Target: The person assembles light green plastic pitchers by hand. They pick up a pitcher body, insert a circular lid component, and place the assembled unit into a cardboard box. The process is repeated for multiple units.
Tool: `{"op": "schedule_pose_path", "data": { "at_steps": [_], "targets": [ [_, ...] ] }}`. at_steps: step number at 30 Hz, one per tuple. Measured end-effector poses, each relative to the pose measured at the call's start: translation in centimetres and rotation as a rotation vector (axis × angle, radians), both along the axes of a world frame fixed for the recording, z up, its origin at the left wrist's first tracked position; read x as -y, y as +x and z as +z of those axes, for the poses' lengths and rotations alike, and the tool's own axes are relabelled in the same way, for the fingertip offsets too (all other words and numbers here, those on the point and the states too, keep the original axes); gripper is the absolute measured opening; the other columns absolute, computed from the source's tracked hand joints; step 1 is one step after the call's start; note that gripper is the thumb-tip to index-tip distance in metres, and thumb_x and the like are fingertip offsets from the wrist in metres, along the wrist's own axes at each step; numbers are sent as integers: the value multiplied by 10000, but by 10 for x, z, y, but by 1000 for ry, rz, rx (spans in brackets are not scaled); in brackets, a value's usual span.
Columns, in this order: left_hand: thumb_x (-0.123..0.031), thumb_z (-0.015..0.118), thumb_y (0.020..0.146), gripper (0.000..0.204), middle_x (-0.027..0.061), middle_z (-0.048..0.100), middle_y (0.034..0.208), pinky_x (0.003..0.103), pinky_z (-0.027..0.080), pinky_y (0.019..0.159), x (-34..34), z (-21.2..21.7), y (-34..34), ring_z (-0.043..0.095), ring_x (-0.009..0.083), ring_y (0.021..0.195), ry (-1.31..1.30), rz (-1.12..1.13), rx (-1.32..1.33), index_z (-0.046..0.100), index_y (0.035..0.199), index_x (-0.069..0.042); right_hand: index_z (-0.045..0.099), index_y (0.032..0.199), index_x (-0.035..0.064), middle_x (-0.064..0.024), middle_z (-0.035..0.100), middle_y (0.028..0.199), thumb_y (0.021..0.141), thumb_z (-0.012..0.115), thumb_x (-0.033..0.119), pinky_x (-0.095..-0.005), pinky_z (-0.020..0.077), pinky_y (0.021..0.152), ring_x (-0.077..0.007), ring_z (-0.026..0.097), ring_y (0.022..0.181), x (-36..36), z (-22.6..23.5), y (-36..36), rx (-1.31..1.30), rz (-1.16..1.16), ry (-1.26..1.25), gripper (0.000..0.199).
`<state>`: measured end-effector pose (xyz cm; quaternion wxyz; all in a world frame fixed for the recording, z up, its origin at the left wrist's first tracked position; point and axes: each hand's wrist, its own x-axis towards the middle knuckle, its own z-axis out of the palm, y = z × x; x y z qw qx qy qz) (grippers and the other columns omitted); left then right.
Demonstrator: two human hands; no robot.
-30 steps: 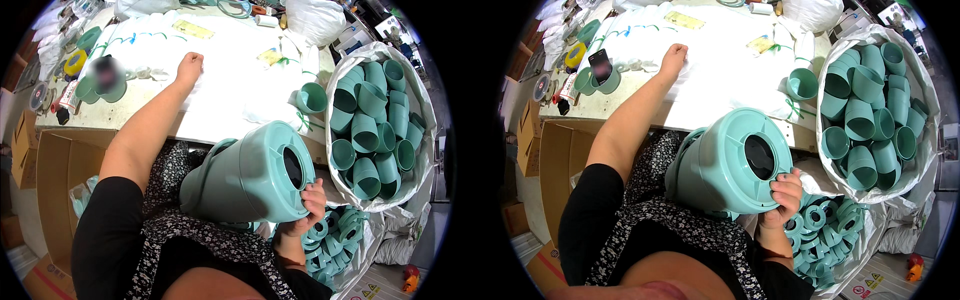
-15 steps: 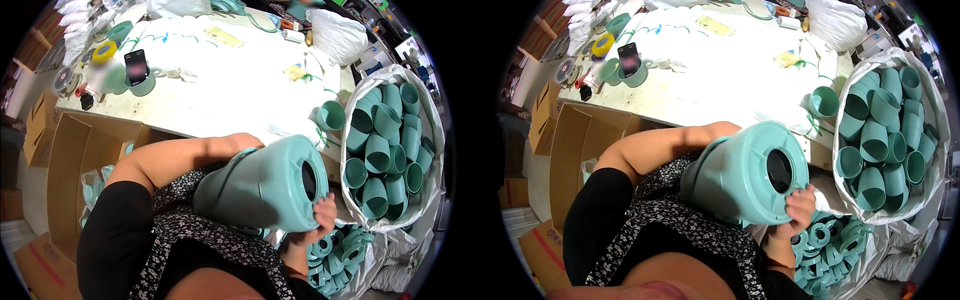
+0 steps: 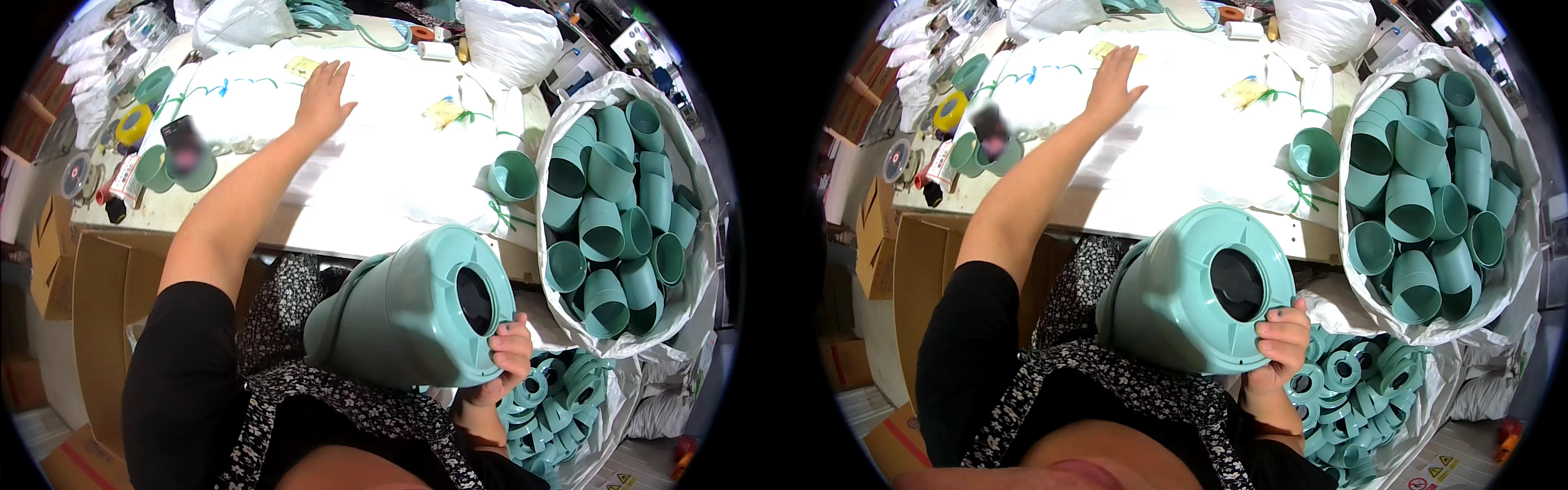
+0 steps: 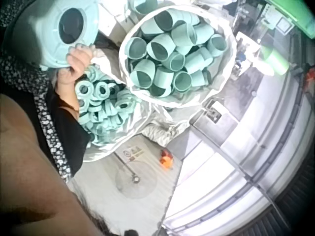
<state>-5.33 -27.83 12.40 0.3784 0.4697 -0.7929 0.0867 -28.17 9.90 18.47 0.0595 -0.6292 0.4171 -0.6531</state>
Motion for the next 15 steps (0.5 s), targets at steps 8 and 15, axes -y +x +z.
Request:
{"op": "schedule_pose_path", "data": {
  "at_steps": [8,15],
  "targets": [
    [-178,612,797,343,83,650,964,292,454,797,55,6,-6,596,187,877,784,-200,-117,599,1128,-92,374,855,167,-9,475,874,886,476,169,-456,253,1053,-199,468,905,9,0,5,-68,-37,38,107],
    [-275,671,744,598,161,519,1196,370,418,928,13,-26,11,492,304,1114,553,77,-39,453,1277,-116,367,902,157,-31,439,900,909,437,359,-497,210,1069,-227,446,951,-1,-1,6,-69,-16,68,213]
  ]
}}
